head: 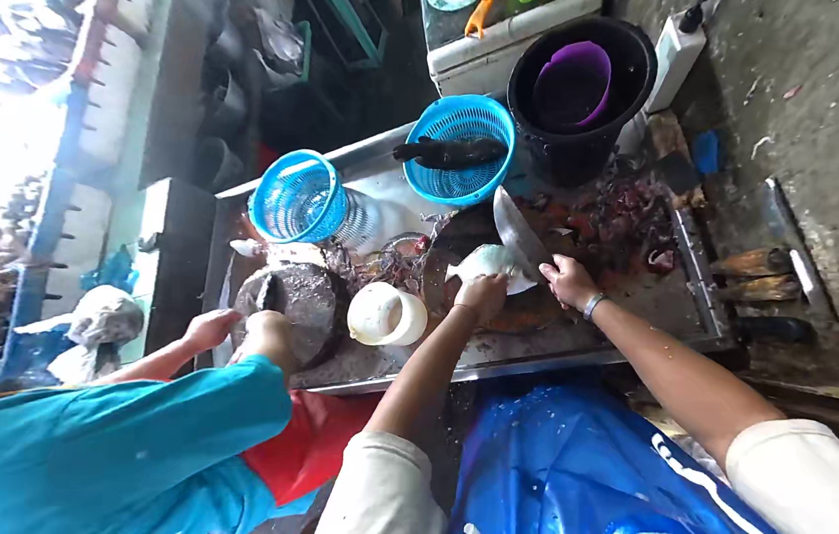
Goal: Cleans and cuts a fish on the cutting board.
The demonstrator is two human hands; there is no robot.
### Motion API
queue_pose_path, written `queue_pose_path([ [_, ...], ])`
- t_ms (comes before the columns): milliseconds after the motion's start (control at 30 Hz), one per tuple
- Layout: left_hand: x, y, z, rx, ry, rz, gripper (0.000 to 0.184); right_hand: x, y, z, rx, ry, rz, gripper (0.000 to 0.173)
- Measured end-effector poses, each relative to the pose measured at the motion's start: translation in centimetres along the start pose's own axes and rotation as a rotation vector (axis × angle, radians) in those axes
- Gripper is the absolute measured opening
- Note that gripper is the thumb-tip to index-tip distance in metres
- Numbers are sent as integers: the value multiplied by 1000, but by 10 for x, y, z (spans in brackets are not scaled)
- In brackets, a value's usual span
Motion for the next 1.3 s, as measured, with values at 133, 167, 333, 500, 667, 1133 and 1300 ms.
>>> queue_pose_path([
  [133, 13, 10, -2, 3, 25, -126, 28, -17, -8, 13, -61, 211, -116, 42],
  [167, 16, 7, -3, 17, 29, -139, 28, -13, -7, 12, -66, 243, -138, 43],
  [333, 18, 0, -7, 26, 17, -165, 31, 59, 32, -15, -86, 274, -179, 42],
  [500, 11, 6, -20, 119, 29, -152, 28, 15, 38, 24, -241, 318, -14, 43],
  [667, -26, 30, -57, 495, 245, -496, 95, 23, 53, 22, -278, 73, 113, 43],
  [1133, 8, -109, -76, -197, -48, 363, 41, 92, 107, -77, 182, -393, 375, 31],
  [1300, 11, -54, -25, -16, 177, 51, 24, 72, 102, -51, 123, -365, 409, 34],
])
Point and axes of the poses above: each hand's wrist, its own y-axis away from the middle knuckle, its own z-axis out of the palm, x = y × z, the point moved 2 cm from there along -y, towards the middle knuckle, and after that the axes turned 10 degrees about x, right-handed, at the moved point
